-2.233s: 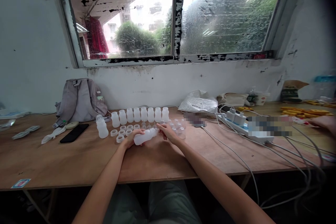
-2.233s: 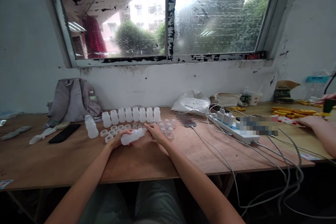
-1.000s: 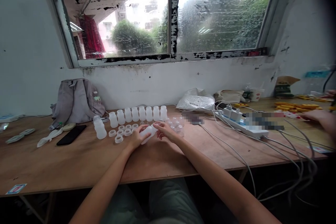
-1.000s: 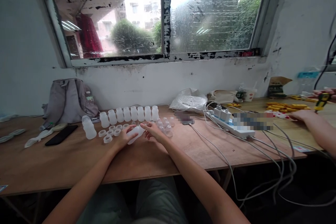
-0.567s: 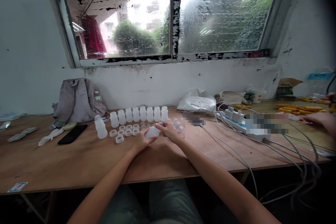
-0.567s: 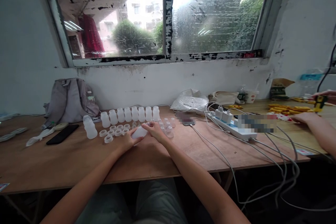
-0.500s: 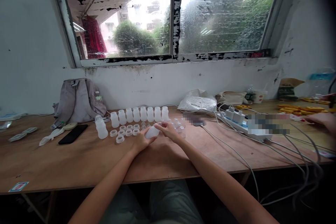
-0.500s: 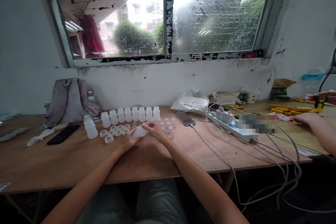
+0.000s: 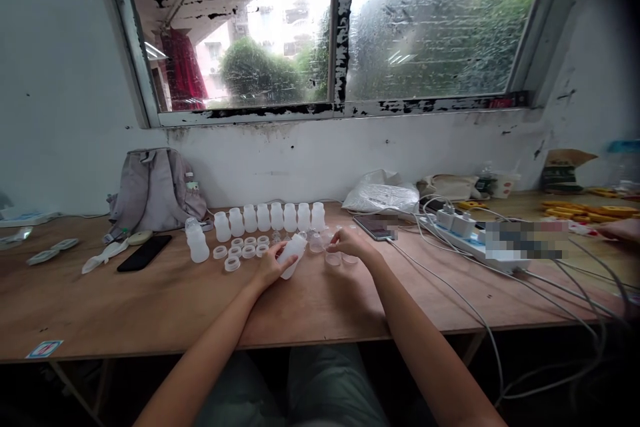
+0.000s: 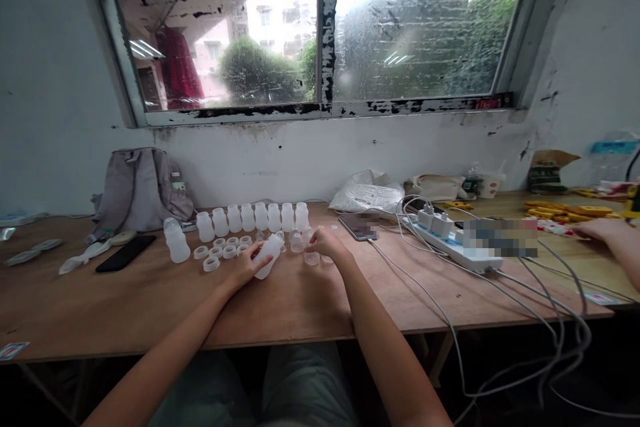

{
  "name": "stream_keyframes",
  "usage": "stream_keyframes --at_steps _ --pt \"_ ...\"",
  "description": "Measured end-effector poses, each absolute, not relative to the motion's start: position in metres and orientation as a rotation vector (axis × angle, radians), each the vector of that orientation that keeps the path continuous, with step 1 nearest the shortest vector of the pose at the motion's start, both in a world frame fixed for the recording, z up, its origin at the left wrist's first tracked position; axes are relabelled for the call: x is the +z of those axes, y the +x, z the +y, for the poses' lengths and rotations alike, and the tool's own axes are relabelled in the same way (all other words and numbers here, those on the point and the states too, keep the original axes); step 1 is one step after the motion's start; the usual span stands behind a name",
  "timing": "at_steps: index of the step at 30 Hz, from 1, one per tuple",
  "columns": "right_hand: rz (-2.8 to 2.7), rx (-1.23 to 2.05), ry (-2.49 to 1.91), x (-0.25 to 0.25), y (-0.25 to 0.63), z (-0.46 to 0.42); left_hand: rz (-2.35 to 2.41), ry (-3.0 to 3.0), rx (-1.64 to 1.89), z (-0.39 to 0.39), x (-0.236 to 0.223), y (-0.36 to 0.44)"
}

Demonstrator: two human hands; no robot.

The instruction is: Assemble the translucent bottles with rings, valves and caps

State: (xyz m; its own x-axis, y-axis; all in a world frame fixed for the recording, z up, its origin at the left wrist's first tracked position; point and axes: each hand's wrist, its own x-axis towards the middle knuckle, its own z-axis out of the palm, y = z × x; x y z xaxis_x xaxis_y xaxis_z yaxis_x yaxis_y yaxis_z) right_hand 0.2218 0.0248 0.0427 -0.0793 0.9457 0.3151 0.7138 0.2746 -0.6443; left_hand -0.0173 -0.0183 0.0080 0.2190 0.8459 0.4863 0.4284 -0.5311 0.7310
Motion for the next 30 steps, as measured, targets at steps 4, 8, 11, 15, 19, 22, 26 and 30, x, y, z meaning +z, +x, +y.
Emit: stream_keyframes --at_steps 4,8,11,15,19,22,26,30 --pt "-1.656 0.312 -1.416 0.052 0.214 0.021 1.14 2.07 1.256 -0.019 0.006 -0.017" --pt "-1.42 0.211 -1.244 0.057 0.204 0.015 1.117 2.077 1.25 -0.018 0.004 -0.017" --pt "-1.46 0.192 -1.166 0.053 0.194 0.013 1.094 2.089 1.236 -0.017 0.004 -0.016" --pt "-1.53 0.231 -1.117 0.047 0.186 0.013 1.078 2.114 1.215 -0.017 0.004 -0.015" --pt "-1.563 0.261 -1.089 0.044 0.184 0.015 1.097 2.146 1.18 -0.017 0.003 -0.015" --pt "-1.575 0.269 -1.077 0.043 0.184 0.015 1.108 2.166 1.161 -0.017 0.002 -0.015" --pt "-1.567 0.259 -1.084 0.043 0.183 0.015 1.109 2.188 1.156 -0.017 0.003 -0.015" --pt "-1.547 0.236 -1.107 0.043 0.182 0.015 1.123 2.227 1.127 -0.018 0.004 -0.014"
